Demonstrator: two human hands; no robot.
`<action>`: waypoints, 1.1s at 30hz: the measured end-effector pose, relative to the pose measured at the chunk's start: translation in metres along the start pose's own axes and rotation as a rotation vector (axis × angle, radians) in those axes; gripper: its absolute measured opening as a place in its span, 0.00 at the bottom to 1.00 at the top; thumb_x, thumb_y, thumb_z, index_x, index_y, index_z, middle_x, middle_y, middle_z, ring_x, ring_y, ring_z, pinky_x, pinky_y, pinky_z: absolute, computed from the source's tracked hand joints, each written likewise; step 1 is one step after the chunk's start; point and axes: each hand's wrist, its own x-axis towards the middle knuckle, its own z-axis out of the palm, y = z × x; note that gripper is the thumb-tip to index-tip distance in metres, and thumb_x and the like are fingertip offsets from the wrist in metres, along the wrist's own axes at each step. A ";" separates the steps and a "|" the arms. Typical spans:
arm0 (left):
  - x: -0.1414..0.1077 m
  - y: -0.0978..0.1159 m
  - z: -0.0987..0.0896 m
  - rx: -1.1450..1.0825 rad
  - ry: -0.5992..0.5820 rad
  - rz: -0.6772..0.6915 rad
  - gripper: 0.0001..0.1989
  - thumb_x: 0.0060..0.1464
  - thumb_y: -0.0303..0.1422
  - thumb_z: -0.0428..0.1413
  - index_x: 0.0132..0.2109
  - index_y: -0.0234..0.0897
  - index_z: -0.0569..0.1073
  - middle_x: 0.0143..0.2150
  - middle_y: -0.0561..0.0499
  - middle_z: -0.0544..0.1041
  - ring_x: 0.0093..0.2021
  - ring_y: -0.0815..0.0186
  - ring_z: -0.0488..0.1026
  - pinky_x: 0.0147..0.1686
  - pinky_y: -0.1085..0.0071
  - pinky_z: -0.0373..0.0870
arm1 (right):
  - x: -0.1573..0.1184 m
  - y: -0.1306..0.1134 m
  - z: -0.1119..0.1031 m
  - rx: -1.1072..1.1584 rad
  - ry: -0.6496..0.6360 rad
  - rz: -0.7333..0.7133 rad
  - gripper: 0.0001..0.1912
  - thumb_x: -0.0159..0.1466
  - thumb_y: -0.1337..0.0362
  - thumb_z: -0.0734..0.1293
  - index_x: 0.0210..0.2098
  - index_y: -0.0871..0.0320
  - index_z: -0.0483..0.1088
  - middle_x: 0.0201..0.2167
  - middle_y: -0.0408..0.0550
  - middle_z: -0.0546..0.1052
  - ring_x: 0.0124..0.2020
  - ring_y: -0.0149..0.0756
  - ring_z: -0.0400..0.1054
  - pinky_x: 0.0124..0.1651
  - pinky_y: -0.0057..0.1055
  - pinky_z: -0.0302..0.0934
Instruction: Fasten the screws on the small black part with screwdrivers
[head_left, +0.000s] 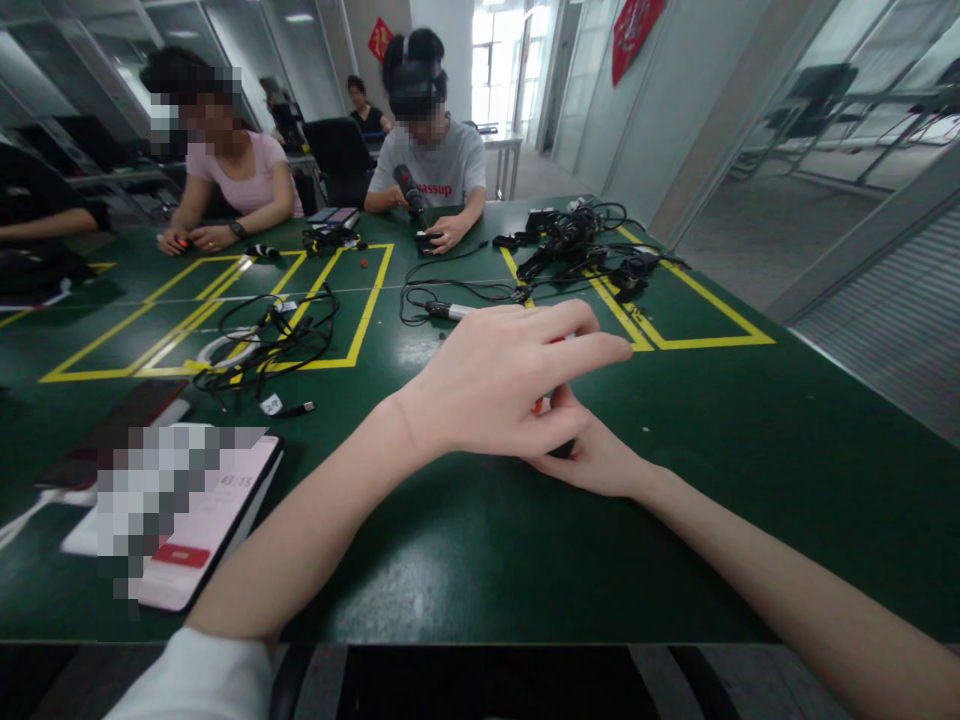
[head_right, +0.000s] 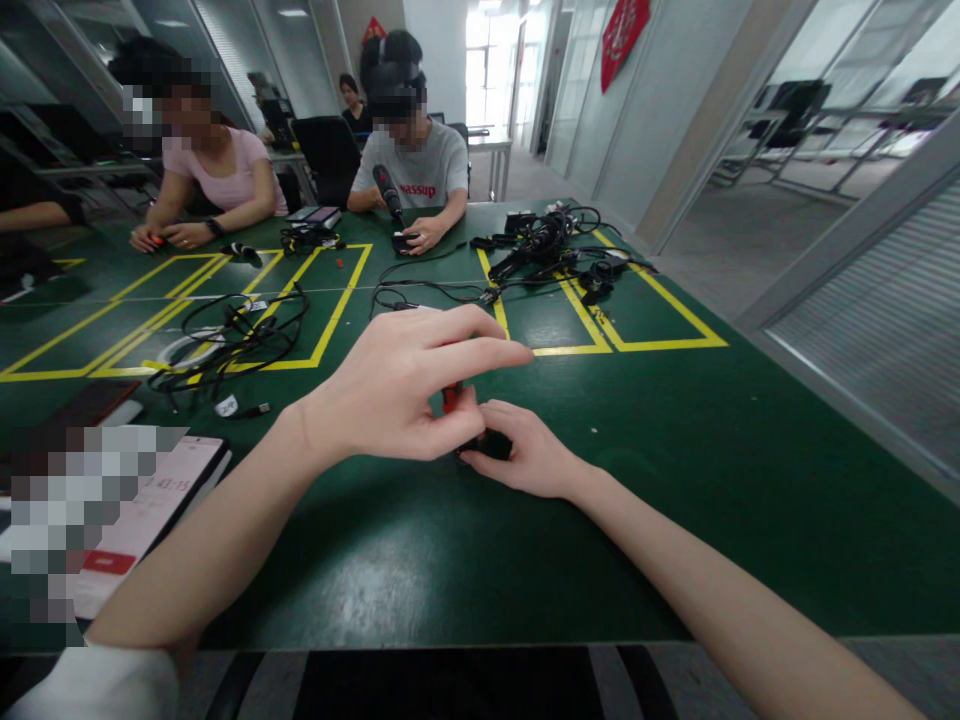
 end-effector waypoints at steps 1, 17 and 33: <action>0.000 0.000 0.000 -0.002 0.001 0.002 0.17 0.62 0.27 0.49 0.55 0.36 0.76 0.50 0.45 0.79 0.41 0.64 0.77 0.39 0.68 0.71 | 0.000 0.000 0.000 0.000 -0.003 -0.003 0.05 0.65 0.62 0.71 0.41 0.53 0.76 0.36 0.48 0.82 0.42 0.47 0.78 0.46 0.42 0.75; 0.001 -0.002 0.003 0.006 -0.003 -0.024 0.18 0.67 0.24 0.46 0.57 0.37 0.75 0.52 0.46 0.78 0.44 0.66 0.77 0.40 0.70 0.71 | 0.000 0.002 0.000 -0.019 -0.013 -0.036 0.08 0.65 0.64 0.71 0.44 0.55 0.77 0.39 0.49 0.83 0.40 0.45 0.79 0.44 0.41 0.75; 0.001 -0.003 0.003 -0.043 0.001 -0.003 0.18 0.64 0.27 0.48 0.57 0.34 0.75 0.50 0.44 0.77 0.42 0.64 0.76 0.40 0.68 0.72 | -0.001 0.001 -0.001 -0.010 0.010 -0.006 0.06 0.65 0.61 0.73 0.41 0.53 0.78 0.37 0.48 0.82 0.40 0.46 0.78 0.43 0.41 0.76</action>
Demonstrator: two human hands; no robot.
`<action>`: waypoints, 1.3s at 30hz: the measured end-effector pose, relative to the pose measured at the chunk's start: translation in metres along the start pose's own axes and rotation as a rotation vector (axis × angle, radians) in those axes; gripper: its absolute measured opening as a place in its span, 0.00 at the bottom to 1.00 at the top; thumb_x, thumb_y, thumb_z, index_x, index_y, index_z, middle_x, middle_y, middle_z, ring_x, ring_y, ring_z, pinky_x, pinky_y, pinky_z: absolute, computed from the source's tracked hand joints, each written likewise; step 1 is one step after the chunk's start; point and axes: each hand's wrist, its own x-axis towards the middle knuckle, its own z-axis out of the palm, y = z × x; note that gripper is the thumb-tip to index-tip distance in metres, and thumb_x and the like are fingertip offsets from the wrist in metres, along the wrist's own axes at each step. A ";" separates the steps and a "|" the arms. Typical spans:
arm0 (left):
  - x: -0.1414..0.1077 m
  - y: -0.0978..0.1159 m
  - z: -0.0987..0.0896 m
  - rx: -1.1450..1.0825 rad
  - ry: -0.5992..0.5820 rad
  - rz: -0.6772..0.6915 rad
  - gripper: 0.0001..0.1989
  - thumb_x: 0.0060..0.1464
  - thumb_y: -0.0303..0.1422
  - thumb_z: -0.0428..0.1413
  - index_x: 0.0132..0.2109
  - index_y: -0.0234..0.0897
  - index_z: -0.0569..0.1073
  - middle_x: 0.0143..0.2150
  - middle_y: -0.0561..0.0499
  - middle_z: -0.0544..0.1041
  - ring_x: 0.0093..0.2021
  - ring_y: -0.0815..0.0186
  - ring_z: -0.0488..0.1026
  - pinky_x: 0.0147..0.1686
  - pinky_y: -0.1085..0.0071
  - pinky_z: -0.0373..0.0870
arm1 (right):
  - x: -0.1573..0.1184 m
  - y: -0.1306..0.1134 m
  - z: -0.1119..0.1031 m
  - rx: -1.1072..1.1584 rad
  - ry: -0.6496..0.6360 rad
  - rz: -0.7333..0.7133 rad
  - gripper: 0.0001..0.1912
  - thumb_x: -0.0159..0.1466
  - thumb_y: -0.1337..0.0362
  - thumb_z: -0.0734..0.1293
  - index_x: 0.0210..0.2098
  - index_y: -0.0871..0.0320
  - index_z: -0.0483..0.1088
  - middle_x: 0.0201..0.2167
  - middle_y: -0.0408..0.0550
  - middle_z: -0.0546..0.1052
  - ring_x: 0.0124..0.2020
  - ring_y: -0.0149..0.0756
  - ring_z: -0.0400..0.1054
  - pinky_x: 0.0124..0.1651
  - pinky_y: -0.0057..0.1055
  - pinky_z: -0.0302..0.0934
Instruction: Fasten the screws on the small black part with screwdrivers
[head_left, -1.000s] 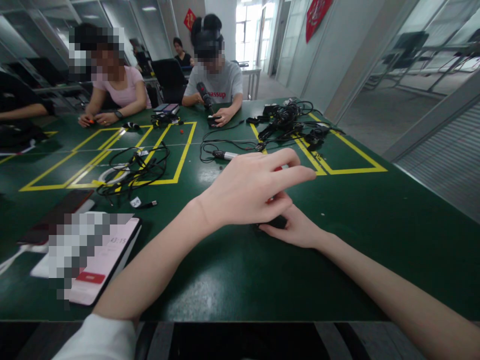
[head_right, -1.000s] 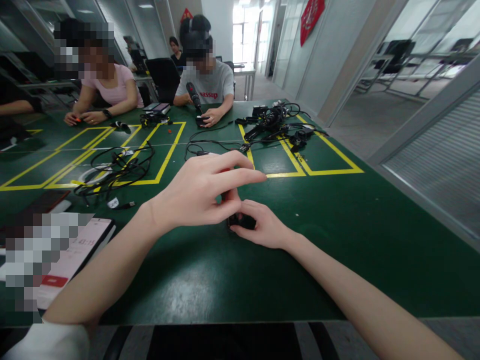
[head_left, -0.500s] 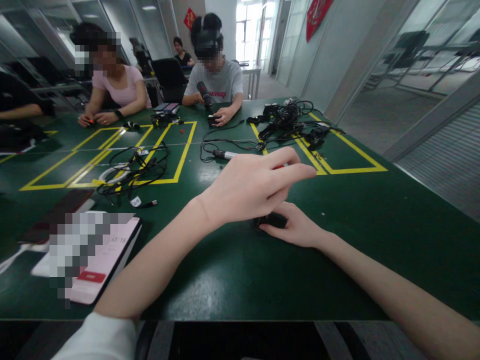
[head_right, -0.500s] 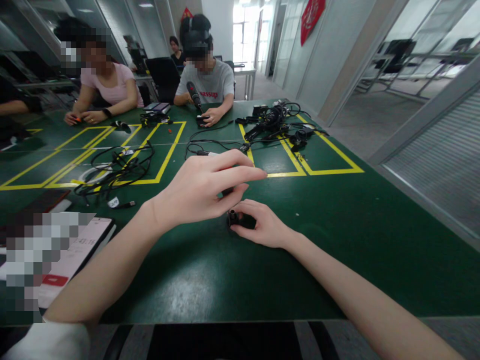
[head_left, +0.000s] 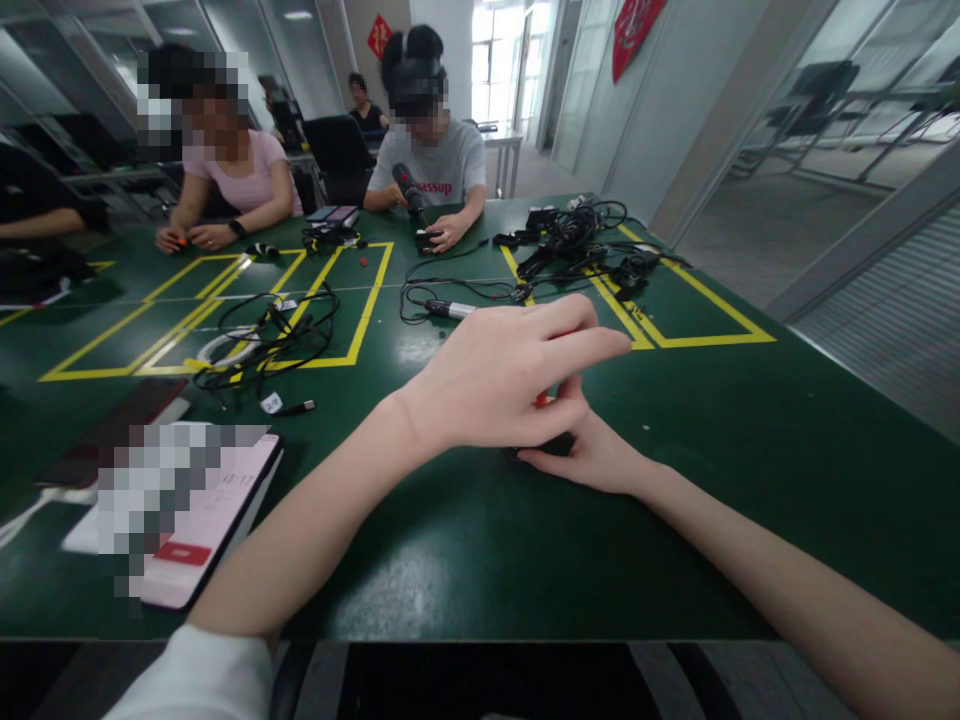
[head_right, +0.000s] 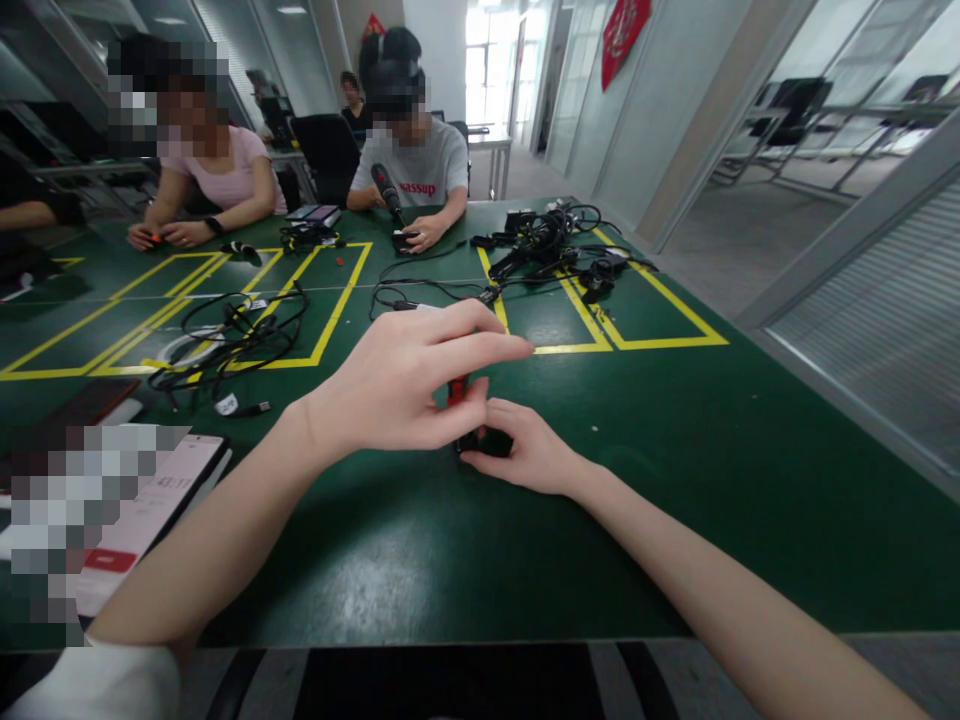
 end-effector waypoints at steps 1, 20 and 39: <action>0.000 0.000 0.000 -0.008 0.006 0.010 0.17 0.64 0.27 0.48 0.55 0.34 0.76 0.49 0.44 0.78 0.43 0.63 0.76 0.41 0.68 0.72 | 0.000 0.000 0.000 0.002 0.000 0.003 0.06 0.65 0.60 0.73 0.41 0.53 0.78 0.37 0.48 0.82 0.40 0.46 0.78 0.43 0.41 0.76; 0.000 0.000 -0.003 0.018 -0.046 -0.085 0.20 0.68 0.26 0.45 0.61 0.38 0.72 0.51 0.47 0.77 0.42 0.66 0.77 0.38 0.70 0.69 | 0.000 0.002 0.000 0.007 -0.041 0.000 0.09 0.64 0.64 0.72 0.45 0.55 0.77 0.40 0.49 0.83 0.41 0.45 0.79 0.45 0.40 0.75; 0.003 0.008 -0.007 -0.389 -0.004 -0.087 0.18 0.65 0.27 0.48 0.56 0.36 0.78 0.47 0.46 0.81 0.45 0.65 0.78 0.44 0.71 0.72 | -0.004 -0.003 0.002 0.043 -0.005 0.017 0.12 0.61 0.66 0.70 0.45 0.55 0.76 0.42 0.49 0.83 0.45 0.49 0.80 0.49 0.44 0.77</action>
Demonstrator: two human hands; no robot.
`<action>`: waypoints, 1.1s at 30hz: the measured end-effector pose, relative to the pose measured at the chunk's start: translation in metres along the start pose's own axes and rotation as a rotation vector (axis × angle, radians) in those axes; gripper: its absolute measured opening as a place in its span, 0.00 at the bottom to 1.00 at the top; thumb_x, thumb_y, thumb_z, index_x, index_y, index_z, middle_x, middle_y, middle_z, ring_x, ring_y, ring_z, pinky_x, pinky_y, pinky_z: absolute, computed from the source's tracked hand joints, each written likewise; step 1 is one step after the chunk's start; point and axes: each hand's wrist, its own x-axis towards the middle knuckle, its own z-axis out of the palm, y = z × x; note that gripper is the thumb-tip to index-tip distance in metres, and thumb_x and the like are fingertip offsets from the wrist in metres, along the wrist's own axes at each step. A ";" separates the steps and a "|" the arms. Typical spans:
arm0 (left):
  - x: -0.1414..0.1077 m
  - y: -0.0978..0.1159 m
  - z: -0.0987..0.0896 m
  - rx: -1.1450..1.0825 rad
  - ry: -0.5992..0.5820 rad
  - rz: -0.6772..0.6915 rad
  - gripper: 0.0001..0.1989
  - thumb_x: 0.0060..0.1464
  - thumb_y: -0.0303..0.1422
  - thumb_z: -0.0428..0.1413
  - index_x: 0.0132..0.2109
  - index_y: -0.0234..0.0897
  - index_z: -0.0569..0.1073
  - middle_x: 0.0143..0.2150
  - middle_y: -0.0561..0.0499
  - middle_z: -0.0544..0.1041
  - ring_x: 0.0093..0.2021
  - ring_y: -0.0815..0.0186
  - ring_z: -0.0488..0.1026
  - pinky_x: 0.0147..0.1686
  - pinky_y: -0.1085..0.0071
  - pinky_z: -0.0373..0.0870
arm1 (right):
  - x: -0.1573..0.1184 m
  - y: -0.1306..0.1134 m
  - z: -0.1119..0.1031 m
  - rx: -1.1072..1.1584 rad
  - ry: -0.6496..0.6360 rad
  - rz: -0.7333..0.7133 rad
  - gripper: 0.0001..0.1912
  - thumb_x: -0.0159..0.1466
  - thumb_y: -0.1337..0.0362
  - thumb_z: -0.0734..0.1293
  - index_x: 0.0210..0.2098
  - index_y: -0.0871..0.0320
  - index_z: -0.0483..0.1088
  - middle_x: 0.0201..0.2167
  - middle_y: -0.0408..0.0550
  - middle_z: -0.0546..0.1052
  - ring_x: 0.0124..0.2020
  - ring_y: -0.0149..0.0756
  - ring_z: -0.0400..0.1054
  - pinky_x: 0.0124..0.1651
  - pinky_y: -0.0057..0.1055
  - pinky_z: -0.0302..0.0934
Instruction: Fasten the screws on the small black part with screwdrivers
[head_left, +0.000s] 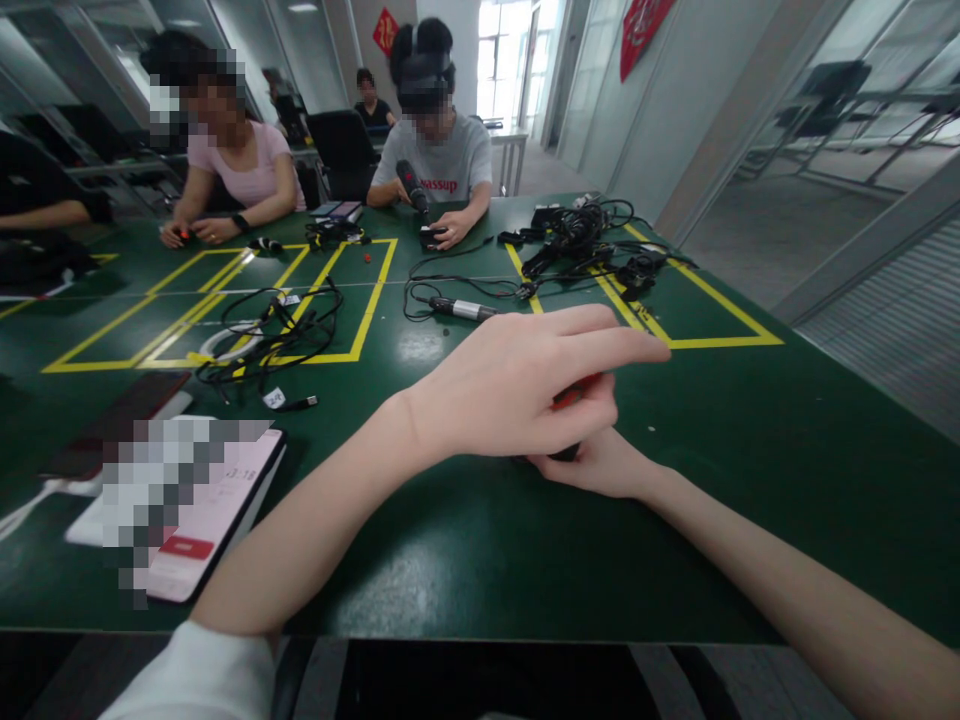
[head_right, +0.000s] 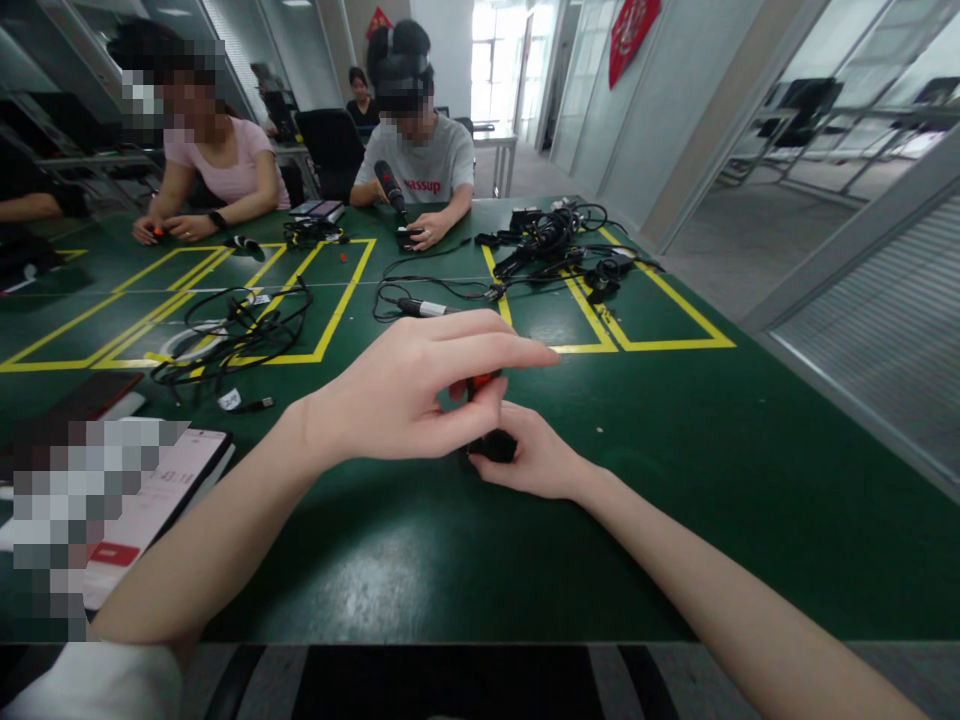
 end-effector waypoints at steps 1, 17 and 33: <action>0.000 0.001 -0.001 -0.071 0.012 -0.016 0.16 0.65 0.27 0.50 0.54 0.36 0.79 0.46 0.46 0.81 0.44 0.66 0.78 0.43 0.72 0.72 | -0.001 0.000 0.000 -0.001 -0.005 0.005 0.12 0.62 0.65 0.70 0.46 0.55 0.76 0.42 0.50 0.83 0.45 0.49 0.80 0.48 0.44 0.77; 0.004 -0.017 -0.012 -1.130 -0.190 -0.592 0.19 0.59 0.46 0.66 0.44 0.35 0.75 0.37 0.50 0.82 0.22 0.77 0.72 0.20 0.81 0.63 | 0.005 0.000 -0.004 0.016 -0.069 -0.016 0.10 0.65 0.64 0.70 0.46 0.55 0.77 0.40 0.49 0.83 0.40 0.42 0.78 0.46 0.38 0.74; 0.000 -0.034 -0.011 -1.352 -0.221 -0.616 0.11 0.61 0.39 0.60 0.41 0.35 0.70 0.41 0.46 0.84 0.22 0.73 0.74 0.20 0.77 0.66 | 0.006 0.000 -0.004 0.002 -0.083 -0.015 0.11 0.64 0.63 0.70 0.47 0.54 0.76 0.41 0.51 0.83 0.42 0.44 0.78 0.48 0.41 0.74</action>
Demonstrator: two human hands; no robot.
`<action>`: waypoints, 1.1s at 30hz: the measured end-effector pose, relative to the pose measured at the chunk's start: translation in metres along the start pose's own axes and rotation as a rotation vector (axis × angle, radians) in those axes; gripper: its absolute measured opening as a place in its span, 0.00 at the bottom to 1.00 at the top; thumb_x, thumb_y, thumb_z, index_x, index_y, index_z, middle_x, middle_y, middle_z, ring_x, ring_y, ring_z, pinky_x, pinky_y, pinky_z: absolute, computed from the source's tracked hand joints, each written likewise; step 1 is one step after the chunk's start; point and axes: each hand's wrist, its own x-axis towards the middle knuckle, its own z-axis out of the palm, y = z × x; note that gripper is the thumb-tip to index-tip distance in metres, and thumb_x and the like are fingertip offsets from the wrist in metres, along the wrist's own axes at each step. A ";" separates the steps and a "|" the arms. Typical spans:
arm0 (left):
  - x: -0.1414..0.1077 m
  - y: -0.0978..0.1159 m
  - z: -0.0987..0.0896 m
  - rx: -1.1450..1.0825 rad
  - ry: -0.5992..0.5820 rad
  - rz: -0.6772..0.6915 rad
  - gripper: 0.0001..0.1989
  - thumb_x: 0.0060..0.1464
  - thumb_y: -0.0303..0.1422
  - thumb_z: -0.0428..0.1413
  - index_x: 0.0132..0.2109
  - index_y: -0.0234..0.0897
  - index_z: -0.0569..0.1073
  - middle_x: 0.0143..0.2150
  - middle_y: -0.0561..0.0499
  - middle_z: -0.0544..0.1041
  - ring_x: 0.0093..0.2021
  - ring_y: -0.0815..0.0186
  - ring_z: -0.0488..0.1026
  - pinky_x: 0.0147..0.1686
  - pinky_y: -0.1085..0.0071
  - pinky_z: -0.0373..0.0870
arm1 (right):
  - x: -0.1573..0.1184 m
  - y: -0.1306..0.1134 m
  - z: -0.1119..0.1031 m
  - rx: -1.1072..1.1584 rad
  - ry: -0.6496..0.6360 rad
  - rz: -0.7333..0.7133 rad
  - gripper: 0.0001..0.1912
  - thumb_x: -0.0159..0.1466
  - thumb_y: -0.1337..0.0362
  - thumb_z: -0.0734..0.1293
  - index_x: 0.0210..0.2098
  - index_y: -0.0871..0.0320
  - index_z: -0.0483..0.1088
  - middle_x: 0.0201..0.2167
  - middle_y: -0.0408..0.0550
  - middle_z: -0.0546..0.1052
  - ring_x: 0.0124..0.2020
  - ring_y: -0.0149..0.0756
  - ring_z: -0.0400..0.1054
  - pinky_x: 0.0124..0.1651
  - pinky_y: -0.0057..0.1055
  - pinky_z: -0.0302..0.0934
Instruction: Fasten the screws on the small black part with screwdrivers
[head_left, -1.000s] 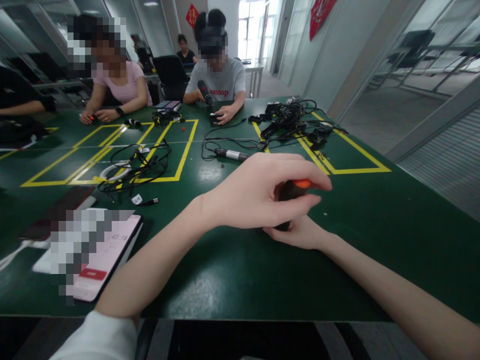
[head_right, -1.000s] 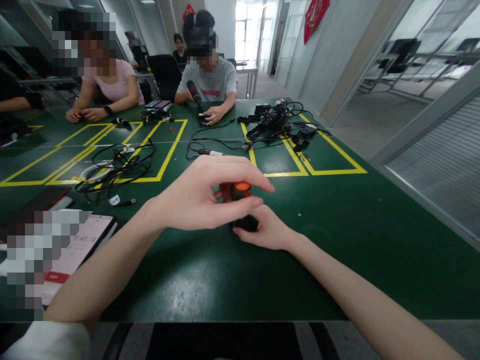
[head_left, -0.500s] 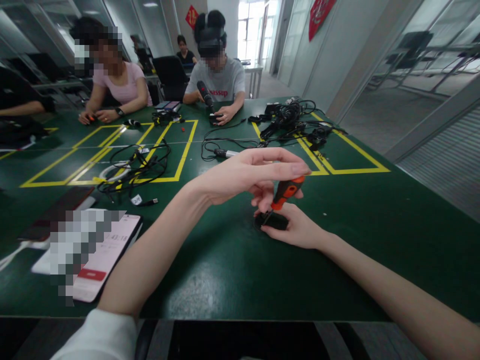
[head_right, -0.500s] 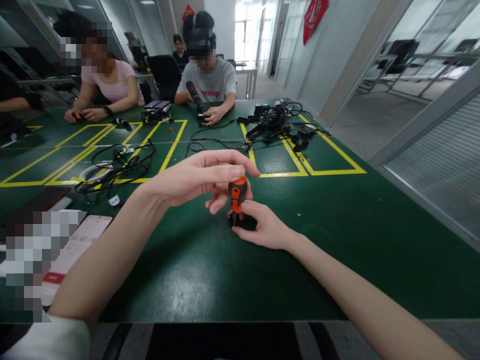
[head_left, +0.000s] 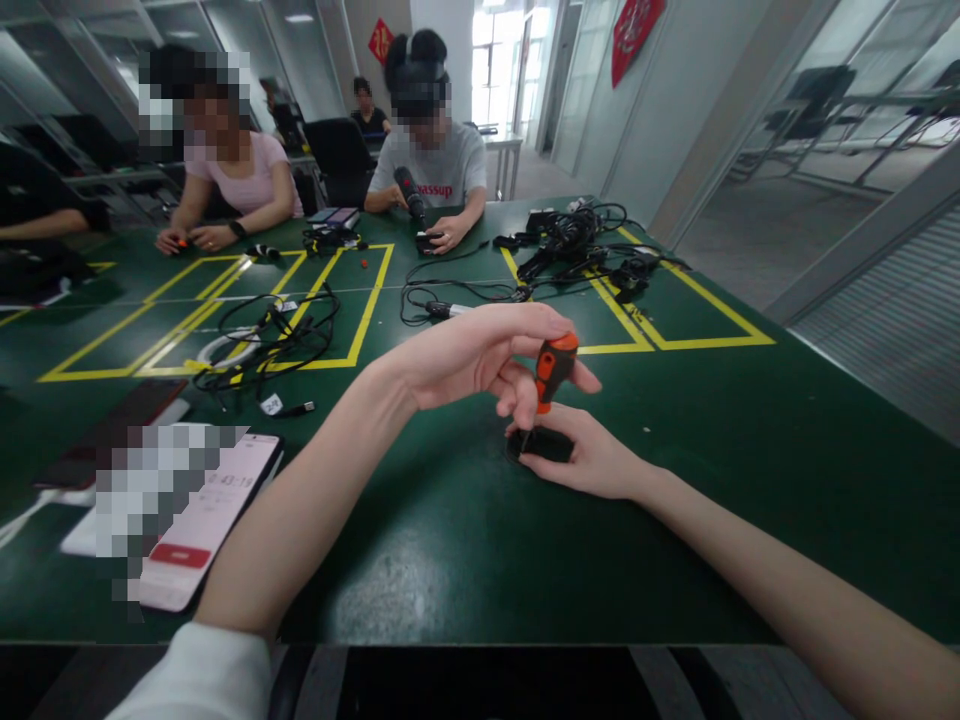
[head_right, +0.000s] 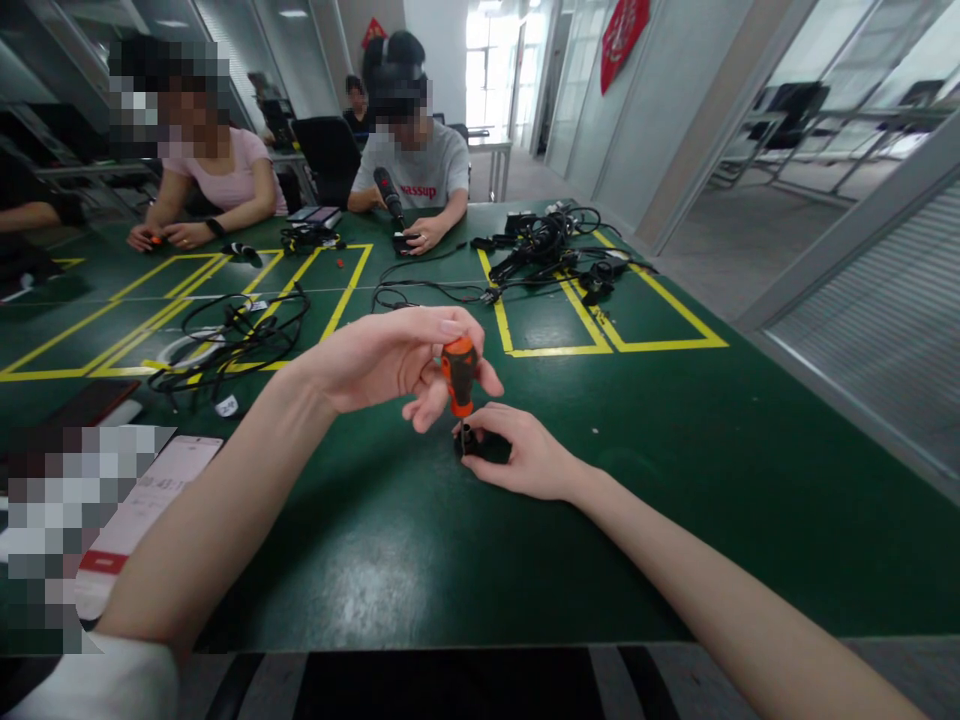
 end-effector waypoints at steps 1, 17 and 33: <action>0.000 0.000 0.000 0.009 0.013 0.005 0.11 0.61 0.38 0.61 0.41 0.35 0.71 0.40 0.47 0.84 0.20 0.74 0.72 0.20 0.77 0.65 | 0.000 0.000 0.000 0.004 -0.001 0.002 0.11 0.64 0.63 0.70 0.47 0.55 0.76 0.42 0.51 0.83 0.42 0.44 0.78 0.49 0.41 0.74; -0.001 -0.001 -0.004 0.017 0.007 0.046 0.12 0.62 0.39 0.61 0.42 0.35 0.71 0.43 0.44 0.84 0.25 0.71 0.77 0.25 0.75 0.72 | 0.001 0.002 0.002 -0.017 0.015 -0.039 0.11 0.65 0.64 0.70 0.47 0.56 0.75 0.41 0.51 0.83 0.41 0.44 0.79 0.47 0.41 0.74; 0.000 0.000 -0.002 0.061 0.035 0.068 0.13 0.60 0.40 0.63 0.41 0.34 0.72 0.39 0.47 0.83 0.24 0.73 0.75 0.23 0.76 0.68 | 0.001 0.000 0.000 -0.032 0.005 -0.024 0.10 0.65 0.63 0.70 0.47 0.55 0.75 0.42 0.52 0.83 0.42 0.44 0.79 0.47 0.41 0.73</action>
